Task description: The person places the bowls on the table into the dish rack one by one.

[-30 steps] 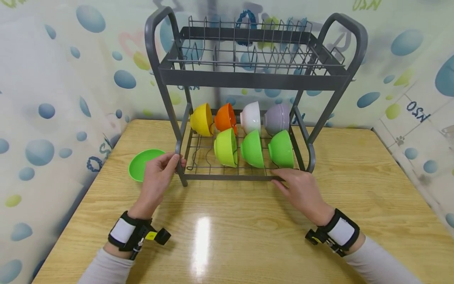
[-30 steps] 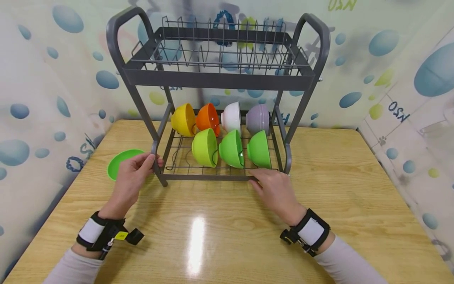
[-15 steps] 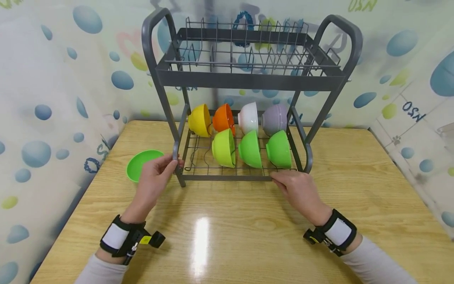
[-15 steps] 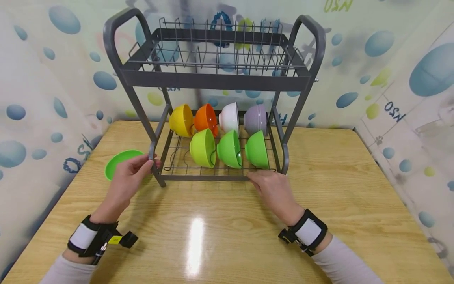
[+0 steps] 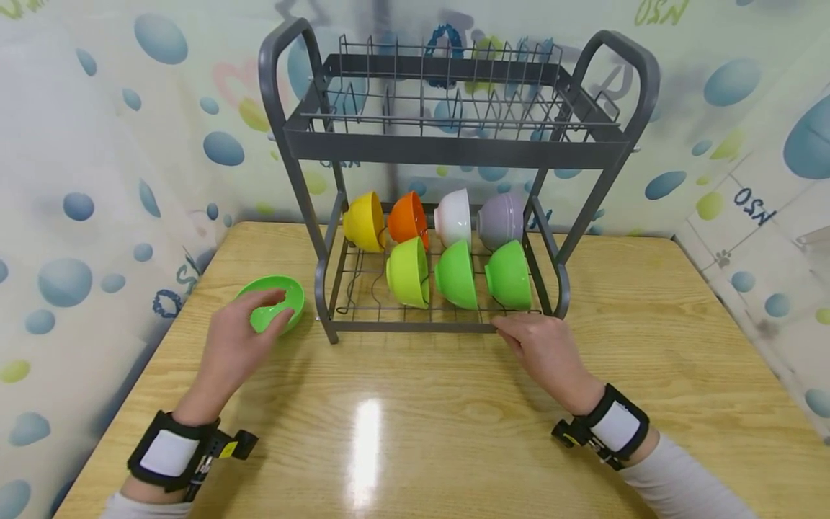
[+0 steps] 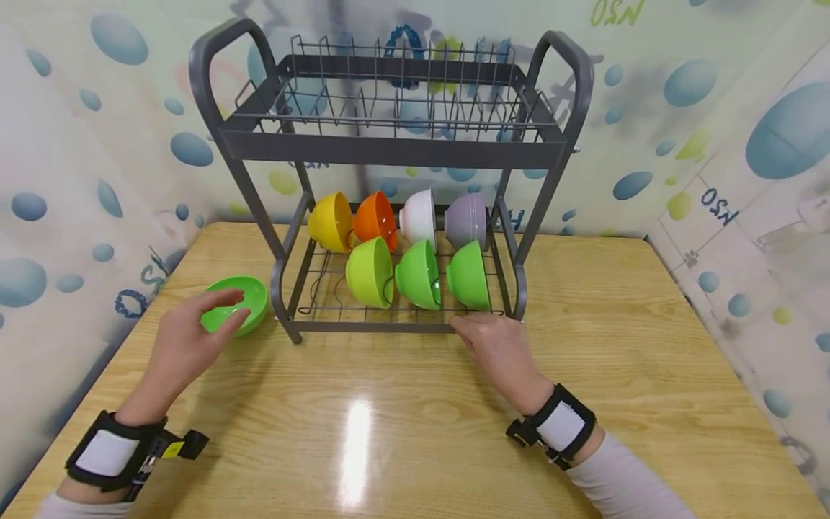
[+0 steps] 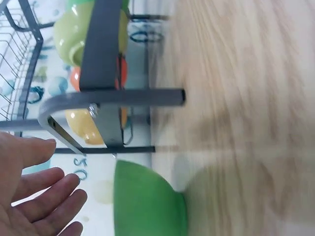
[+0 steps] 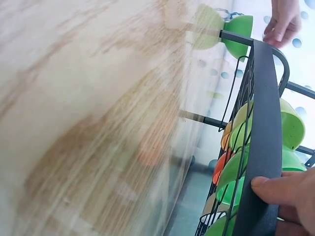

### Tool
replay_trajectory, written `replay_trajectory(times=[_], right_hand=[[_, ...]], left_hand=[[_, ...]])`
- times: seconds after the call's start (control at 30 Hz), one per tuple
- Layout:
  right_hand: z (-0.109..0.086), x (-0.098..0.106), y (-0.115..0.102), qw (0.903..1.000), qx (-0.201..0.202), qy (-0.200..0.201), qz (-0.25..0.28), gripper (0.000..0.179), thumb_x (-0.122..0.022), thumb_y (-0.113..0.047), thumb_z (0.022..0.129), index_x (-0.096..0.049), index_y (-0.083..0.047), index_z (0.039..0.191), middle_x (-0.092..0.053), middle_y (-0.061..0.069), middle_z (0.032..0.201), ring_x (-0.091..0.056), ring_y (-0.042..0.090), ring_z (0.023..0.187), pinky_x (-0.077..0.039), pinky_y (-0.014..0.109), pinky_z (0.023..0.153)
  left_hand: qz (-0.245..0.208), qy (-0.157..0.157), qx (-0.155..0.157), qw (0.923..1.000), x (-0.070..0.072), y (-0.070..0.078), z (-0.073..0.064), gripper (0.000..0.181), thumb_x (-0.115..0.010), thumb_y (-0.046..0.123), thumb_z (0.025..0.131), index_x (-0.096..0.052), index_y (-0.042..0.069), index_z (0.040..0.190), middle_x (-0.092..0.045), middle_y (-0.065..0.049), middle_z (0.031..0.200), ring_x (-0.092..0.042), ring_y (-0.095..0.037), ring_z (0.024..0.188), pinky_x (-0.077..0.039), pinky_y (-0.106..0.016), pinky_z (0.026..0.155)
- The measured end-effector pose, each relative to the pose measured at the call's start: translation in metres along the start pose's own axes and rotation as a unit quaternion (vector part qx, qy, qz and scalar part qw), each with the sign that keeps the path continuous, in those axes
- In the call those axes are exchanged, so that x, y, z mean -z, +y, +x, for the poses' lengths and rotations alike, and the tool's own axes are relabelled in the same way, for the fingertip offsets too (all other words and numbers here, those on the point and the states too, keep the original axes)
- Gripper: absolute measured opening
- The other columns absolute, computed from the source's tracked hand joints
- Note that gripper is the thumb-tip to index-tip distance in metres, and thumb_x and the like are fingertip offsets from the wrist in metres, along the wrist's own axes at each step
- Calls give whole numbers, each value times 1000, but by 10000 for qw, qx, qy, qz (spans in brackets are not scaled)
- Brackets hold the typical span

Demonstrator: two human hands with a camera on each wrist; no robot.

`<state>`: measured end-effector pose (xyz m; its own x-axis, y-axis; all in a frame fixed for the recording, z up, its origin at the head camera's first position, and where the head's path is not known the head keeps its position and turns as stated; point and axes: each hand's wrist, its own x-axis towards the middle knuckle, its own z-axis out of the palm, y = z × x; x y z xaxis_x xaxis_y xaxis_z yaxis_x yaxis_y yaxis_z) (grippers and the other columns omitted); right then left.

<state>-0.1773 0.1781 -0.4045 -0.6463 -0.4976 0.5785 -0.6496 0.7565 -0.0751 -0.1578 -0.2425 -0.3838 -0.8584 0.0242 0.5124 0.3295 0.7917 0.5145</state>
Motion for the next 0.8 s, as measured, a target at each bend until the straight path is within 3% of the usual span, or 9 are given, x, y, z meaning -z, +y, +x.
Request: replay_trajectory(times=[0.23, 0.4, 0.8], right_hand=[[0, 0, 0, 10000, -3, 33, 53, 14, -74, -9, 80, -75, -13, 92, -75, 0, 86, -70, 15, 77, -57, 35, 63], [0, -1, 0, 10000, 2, 19, -29, 13, -73, -9, 81, -75, -15, 92, -75, -1, 86, -70, 14, 76, -56, 34, 61], [-1, -1, 1, 9999, 8, 89, -61, 14, -72, -7, 81, -74, -16, 91, -74, -2, 82, -69, 12, 72, -55, 33, 57]], left_hand=[[659, -560, 116, 9962, 5, -18, -8, 35, -71, 17, 84, -67, -2, 112, -68, -25, 109, -63, -41, 95, -48, -55, 79], [1113, -807, -12, 9905, 8, -24, -12, 37, -74, 18, 81, -67, -2, 111, -66, -25, 110, -62, -42, 97, -48, -56, 80], [1372, -1188, -254, 9831, 4, -34, -15, 32, -75, 15, 79, -69, -1, 106, -68, -23, 105, -63, -41, 97, -50, -55, 82]])
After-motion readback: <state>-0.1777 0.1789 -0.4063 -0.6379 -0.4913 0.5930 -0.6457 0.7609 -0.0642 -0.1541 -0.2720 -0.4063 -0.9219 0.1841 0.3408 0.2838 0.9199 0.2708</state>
